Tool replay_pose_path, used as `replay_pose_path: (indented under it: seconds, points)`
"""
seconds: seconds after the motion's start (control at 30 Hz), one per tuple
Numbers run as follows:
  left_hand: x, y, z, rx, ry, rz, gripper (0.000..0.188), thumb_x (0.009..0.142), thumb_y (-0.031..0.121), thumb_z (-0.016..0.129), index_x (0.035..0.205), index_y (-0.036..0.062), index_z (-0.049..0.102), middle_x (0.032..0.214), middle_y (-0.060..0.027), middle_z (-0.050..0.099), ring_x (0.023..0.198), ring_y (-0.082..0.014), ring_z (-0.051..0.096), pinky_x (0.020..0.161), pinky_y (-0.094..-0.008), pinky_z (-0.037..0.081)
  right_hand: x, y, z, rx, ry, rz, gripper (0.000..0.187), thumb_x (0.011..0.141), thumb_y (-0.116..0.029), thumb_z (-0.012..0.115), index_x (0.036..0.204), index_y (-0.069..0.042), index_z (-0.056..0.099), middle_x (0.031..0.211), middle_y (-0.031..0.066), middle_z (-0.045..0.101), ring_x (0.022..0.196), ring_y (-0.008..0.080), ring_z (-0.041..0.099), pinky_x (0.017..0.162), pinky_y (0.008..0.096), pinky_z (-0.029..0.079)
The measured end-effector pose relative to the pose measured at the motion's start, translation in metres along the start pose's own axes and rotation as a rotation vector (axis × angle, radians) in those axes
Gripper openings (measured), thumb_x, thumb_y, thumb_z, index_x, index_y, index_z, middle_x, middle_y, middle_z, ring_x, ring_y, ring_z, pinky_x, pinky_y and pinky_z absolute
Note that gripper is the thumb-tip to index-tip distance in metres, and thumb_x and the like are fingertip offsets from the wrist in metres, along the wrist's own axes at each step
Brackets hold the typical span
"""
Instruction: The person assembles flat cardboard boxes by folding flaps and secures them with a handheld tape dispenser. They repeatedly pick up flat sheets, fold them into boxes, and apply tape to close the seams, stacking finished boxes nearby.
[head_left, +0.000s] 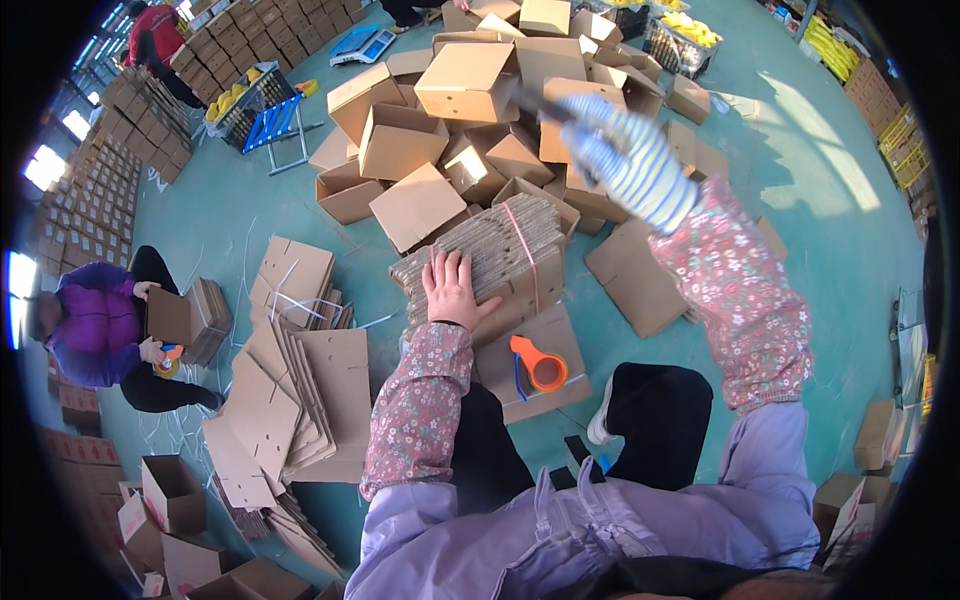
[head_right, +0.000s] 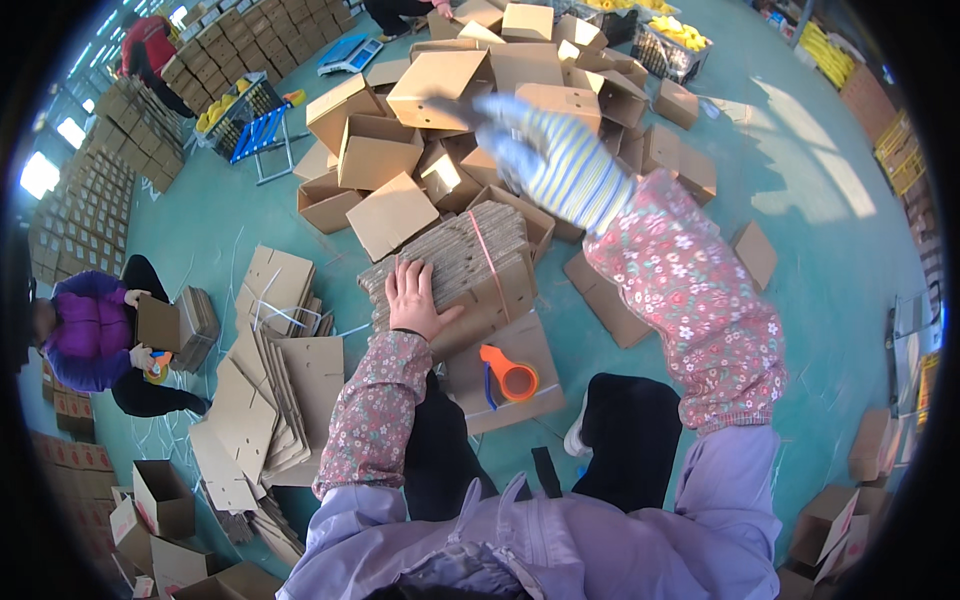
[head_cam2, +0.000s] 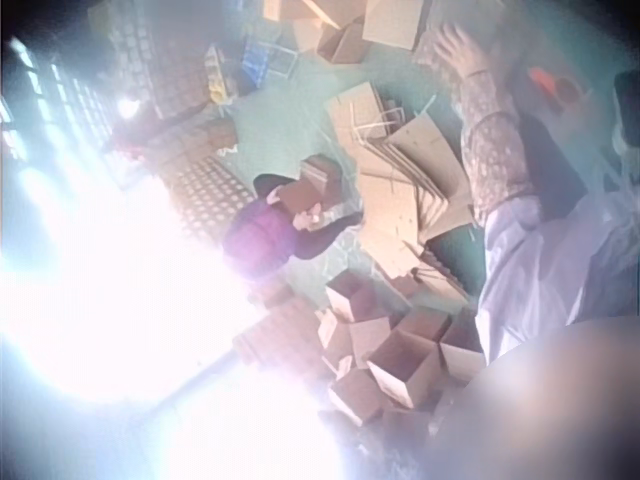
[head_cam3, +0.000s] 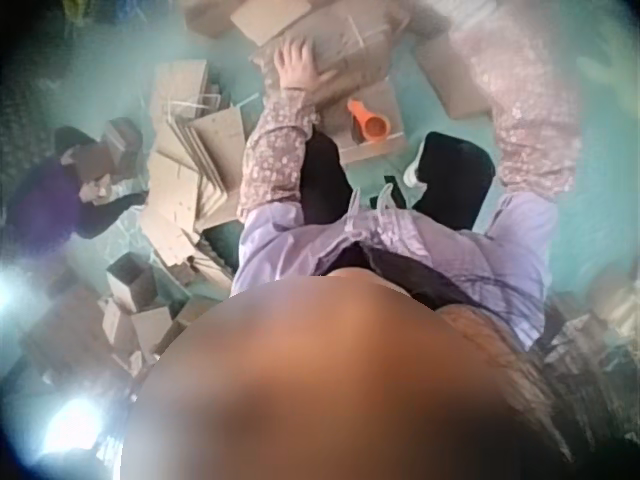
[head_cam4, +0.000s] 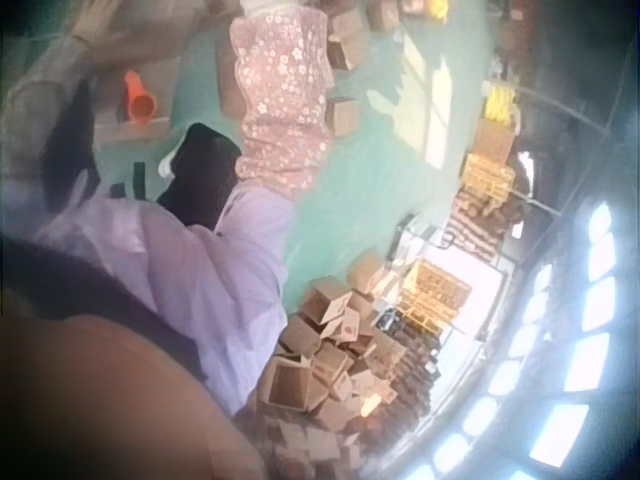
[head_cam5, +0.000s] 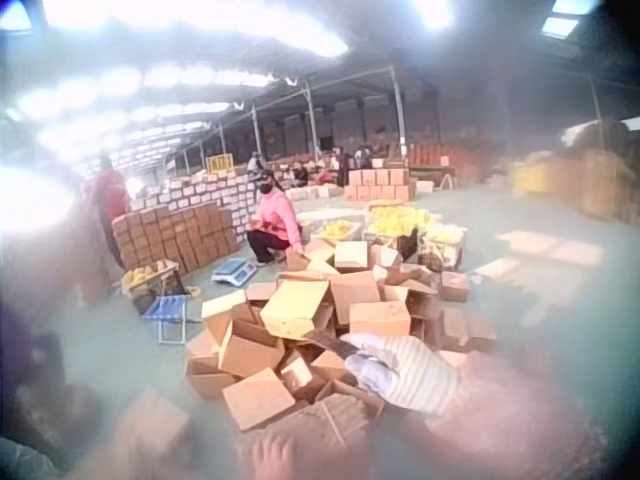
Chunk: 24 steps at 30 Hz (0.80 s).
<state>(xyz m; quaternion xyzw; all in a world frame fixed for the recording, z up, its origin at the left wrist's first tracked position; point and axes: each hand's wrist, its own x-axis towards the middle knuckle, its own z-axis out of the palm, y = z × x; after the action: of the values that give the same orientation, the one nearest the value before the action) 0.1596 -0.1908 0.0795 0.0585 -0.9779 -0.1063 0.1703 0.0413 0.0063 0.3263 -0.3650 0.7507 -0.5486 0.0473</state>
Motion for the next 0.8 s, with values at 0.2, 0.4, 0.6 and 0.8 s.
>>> replay_pose_path:
  seconds: [0.2,0.4,0.6,0.8]
  points:
    - [-0.010,0.005,-0.008,-0.018,-0.024,0.037,0.083,0.060,0.046,0.073,0.123,0.0008,0.042,0.125,-0.0140,0.041,0.125,-0.0318,0.029,0.105,-0.0512,0.018,0.003,0.120,0.011,-0.558,-0.192,0.095,0.031,0.087,-0.023,0.054,0.114,-0.010,0.056,0.088,0.0157,0.065,0.078,0.0323,0.062,0.071,0.0380,0.048]
    - [-0.013,0.001,-0.004,-0.141,0.102,0.069,0.052,0.075,0.036,0.062,0.115,0.0056,0.051,0.118,-0.0123,0.048,0.118,-0.0315,0.038,0.100,-0.0487,0.024,-0.010,0.206,0.035,-0.675,-0.244,0.332,0.035,0.085,-0.031,0.053,0.115,-0.014,0.056,0.095,0.0158,0.063,0.086,0.0339,0.060,0.077,0.0402,0.047]
    - [-0.018,-0.017,-0.015,-0.342,0.176,-0.161,0.035,0.075,0.022,0.066,0.104,0.0052,0.054,0.109,-0.0118,0.051,0.103,-0.0308,0.048,0.088,-0.0409,0.037,-0.024,0.223,0.051,-0.753,-0.326,0.388,0.034,0.087,-0.035,0.050,0.116,-0.018,0.055,0.101,0.0153,0.062,0.093,0.0347,0.057,0.082,0.0414,0.045]
    - [-0.033,-0.019,-0.029,-0.038,0.036,-0.486,0.050,0.066,0.036,0.074,0.095,0.0022,0.052,0.099,-0.0138,0.048,0.099,-0.0313,0.046,0.085,-0.0425,0.038,-0.032,0.230,0.052,-0.773,-0.293,0.373,0.033,0.086,-0.036,0.051,0.113,-0.019,0.057,0.099,0.0142,0.062,0.091,0.0333,0.058,0.080,0.0416,0.046]
